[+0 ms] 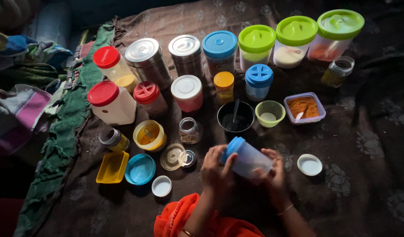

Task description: The person sits on a cloth-covered floor and systematically closes various plastic and glass containers with different colored lids. They pick up each container, align and screw on the lid, then place it back among the others.

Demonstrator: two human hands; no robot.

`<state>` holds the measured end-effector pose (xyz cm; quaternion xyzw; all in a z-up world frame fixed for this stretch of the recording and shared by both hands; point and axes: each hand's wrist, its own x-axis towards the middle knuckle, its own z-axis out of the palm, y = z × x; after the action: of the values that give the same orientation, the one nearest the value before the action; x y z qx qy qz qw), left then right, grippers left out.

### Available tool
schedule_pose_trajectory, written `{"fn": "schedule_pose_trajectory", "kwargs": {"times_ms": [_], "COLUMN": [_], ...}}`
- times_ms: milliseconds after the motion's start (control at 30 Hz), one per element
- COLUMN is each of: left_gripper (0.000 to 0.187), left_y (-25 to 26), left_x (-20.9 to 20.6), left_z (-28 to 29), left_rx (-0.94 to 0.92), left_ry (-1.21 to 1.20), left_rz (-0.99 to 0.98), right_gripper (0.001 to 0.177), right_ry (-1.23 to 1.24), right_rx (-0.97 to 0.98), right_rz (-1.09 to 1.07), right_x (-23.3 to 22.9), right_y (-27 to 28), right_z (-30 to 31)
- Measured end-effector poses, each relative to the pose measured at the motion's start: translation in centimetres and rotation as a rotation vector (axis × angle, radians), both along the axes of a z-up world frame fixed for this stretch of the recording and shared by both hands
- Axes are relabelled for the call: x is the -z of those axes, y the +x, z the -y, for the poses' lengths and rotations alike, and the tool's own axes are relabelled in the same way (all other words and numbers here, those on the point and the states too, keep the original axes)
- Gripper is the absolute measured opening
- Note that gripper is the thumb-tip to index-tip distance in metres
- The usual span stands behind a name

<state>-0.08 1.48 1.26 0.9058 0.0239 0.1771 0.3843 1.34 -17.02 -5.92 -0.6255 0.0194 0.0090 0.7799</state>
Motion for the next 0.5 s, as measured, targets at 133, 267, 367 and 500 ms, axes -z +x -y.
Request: {"fn": "schedule_pose_trajectory", "kwargs": {"times_ms": [133, 267, 367, 500], "left_gripper": [0.051, 0.074, 0.082, 0.080], "left_y": [-1.3, -0.9, -0.5, -0.8], "left_x": [-0.8, -2.5, -3.5, -3.3], "left_z": [0.9, 1.2, 1.4, 2.3], "left_rx": [0.192, 0.396, 0.530, 0.482], "left_ry": [-0.107, 0.034, 0.106, 0.118], "left_rz": [0.201, 0.416, 0.376, 0.287], "right_gripper": [0.072, 0.076, 0.078, 0.074], "right_ry": [0.523, 0.653, 0.705, 0.693], "right_rx": [-0.070, -0.221, -0.252, -0.233], "right_rz": [-0.206, -0.215, -0.272, -0.287], "right_x": [-1.3, -2.8, -3.2, -2.3], "right_y": [-0.3, 0.0, 0.1, 0.3], "right_z": [2.3, 3.1, 3.1, 2.9]}}
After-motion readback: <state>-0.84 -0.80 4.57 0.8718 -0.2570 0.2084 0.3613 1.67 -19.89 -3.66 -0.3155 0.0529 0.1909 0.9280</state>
